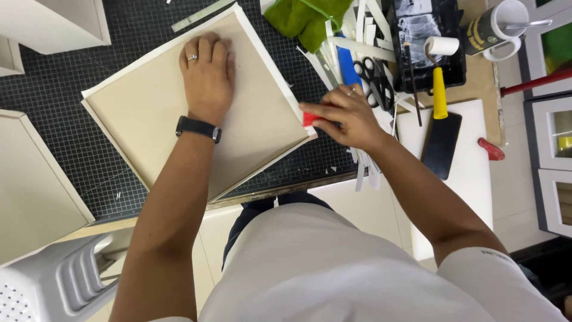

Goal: Crafting and finishing a white panel by trimming edges and applying material using various tools

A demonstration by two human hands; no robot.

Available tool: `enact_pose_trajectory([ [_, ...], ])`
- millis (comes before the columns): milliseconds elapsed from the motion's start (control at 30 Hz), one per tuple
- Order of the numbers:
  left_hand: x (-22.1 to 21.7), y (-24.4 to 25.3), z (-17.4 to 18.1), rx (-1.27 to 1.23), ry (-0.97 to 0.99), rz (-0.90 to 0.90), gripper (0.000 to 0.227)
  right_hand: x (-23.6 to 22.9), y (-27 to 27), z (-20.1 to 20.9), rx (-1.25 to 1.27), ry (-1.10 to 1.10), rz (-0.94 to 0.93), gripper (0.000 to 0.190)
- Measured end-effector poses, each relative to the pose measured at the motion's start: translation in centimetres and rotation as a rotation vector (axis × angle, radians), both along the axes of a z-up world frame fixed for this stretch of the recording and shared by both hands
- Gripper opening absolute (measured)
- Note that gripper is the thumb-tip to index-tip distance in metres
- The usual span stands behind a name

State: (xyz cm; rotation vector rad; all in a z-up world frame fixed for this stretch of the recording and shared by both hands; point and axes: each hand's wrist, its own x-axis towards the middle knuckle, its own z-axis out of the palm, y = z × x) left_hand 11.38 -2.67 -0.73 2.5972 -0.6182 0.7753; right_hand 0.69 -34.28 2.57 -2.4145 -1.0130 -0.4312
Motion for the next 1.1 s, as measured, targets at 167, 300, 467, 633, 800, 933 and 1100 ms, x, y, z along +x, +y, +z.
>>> enact_pose_trajectory([
  [167,0.0,0.0,-0.5,-0.005,0.040,0.022,0.022,0.3,0.1,0.2,0.006,0.033,0.003,0.034],
  [300,0.1,-0.2,-0.3,-0.013,0.026,0.026,0.019,1.2,-0.2,-0.3,-0.020,-0.052,0.059,0.034],
  [467,0.0,0.0,-0.6,0.003,0.043,0.043,0.023,9.6,3.5,-2.7,-0.023,-0.142,-0.009,0.041],
  [633,0.0,-0.1,-0.7,-0.015,0.035,0.038,0.023,15.2,6.2,-1.6,-0.031,-0.187,-0.026,0.033],
  [800,0.0,-0.2,-0.6,-0.042,0.064,0.033,0.022,7.9,2.5,-1.9,0.007,-0.019,0.092,0.037],
  [933,0.0,-0.2,-0.3,-0.039,0.053,0.039,0.022,2.1,-0.7,-2.1,0.066,0.069,0.102,0.037],
  [1100,-0.2,-0.3,0.0,-0.025,0.045,0.047,0.022,7.8,1.8,-2.4,-0.043,-0.147,0.061,0.044],
])
